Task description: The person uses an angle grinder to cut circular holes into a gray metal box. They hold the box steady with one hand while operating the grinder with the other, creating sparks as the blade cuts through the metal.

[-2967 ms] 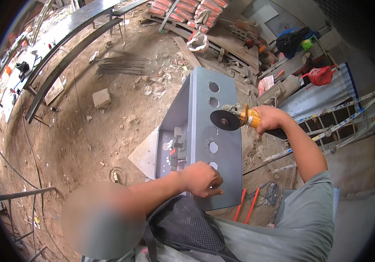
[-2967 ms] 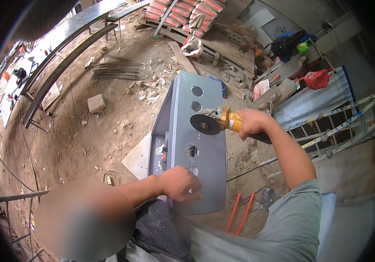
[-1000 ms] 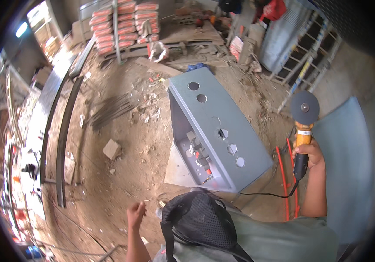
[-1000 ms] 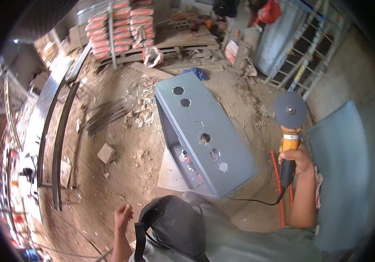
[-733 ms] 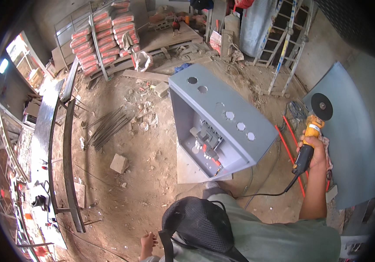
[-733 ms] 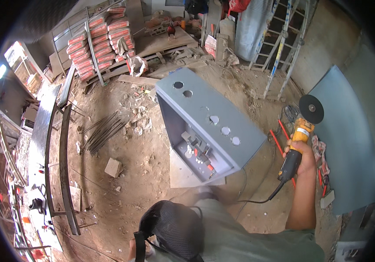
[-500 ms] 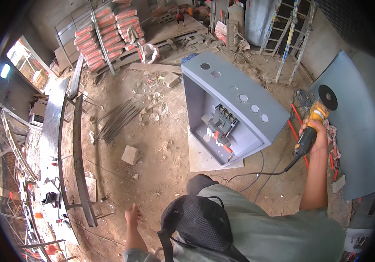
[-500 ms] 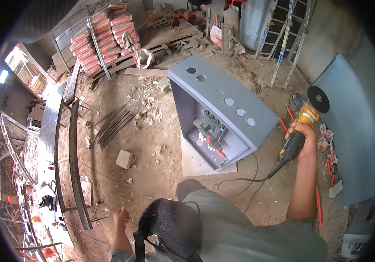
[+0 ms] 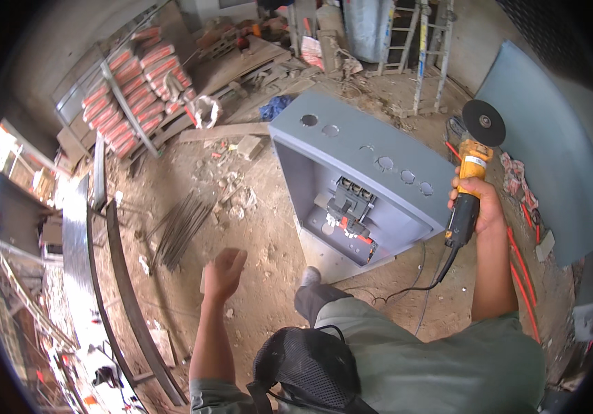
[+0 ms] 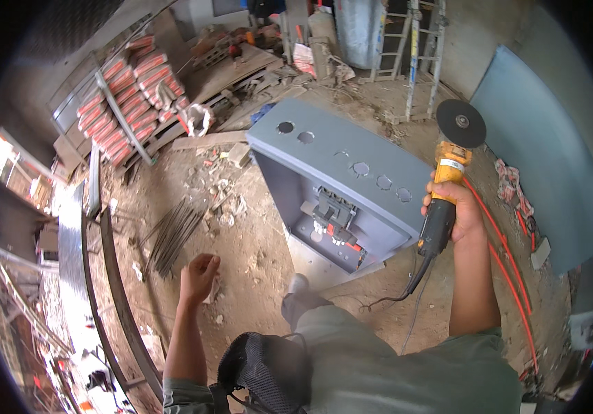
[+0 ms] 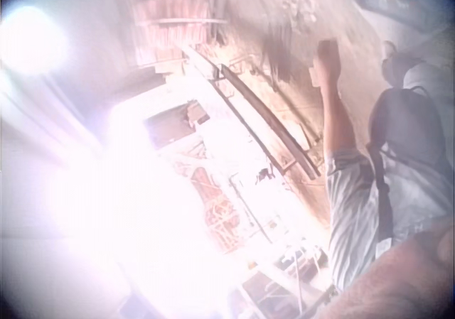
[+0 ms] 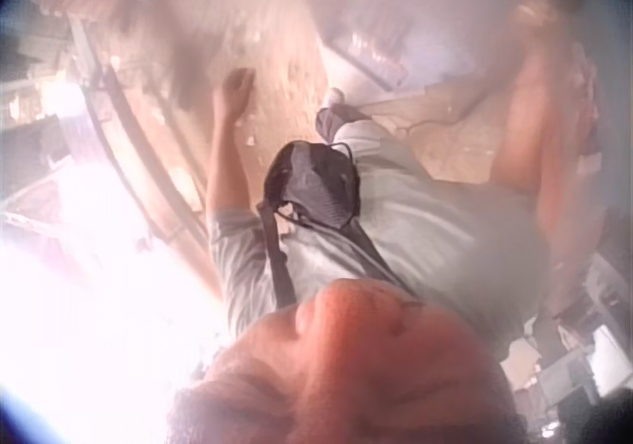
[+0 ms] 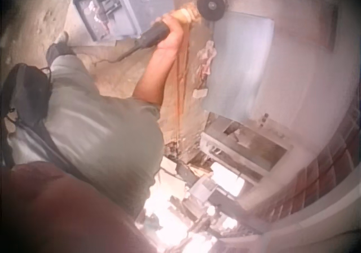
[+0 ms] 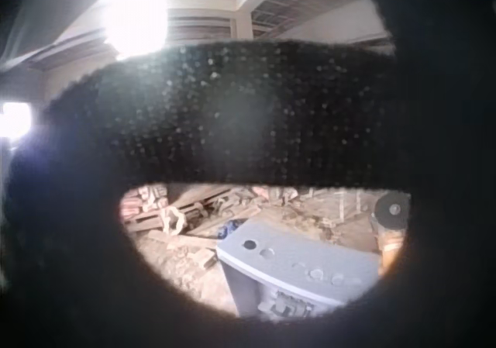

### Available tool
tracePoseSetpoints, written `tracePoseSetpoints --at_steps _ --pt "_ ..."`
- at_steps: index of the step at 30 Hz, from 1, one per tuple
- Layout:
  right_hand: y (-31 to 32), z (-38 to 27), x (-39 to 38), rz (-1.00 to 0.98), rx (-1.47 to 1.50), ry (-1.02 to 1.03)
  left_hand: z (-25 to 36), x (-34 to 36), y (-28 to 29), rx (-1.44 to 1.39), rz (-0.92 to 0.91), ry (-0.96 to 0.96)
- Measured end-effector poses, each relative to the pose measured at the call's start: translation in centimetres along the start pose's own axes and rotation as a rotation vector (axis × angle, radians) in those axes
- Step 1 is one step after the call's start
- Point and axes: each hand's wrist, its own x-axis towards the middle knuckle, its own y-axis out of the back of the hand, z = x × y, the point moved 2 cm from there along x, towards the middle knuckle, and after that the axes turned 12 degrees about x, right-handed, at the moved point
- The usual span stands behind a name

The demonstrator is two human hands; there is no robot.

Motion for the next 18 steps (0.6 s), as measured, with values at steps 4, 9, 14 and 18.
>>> tracePoseSetpoints --at_steps 4,9,14,18 --pt "0.0 1.4 0.4 0.094 -0.013 0.026 10.1 10.6 0.9 0.094 0.117 -0.396" --pt "-1.5 2.0 1.1 0.247 -0.087 0.063 21.6 24.2 -2.0 0.115 0.307 -0.94" --pt "-3.8 0.6 1.5 0.354 -0.264 0.033 24.7 35.2 -6.9 0.311 0.175 -0.998" --pt "-5.6 -1.1 2.2 0.334 -0.562 -0.074 24.4 36.8 -10.1 0.534 0.031 -0.931"
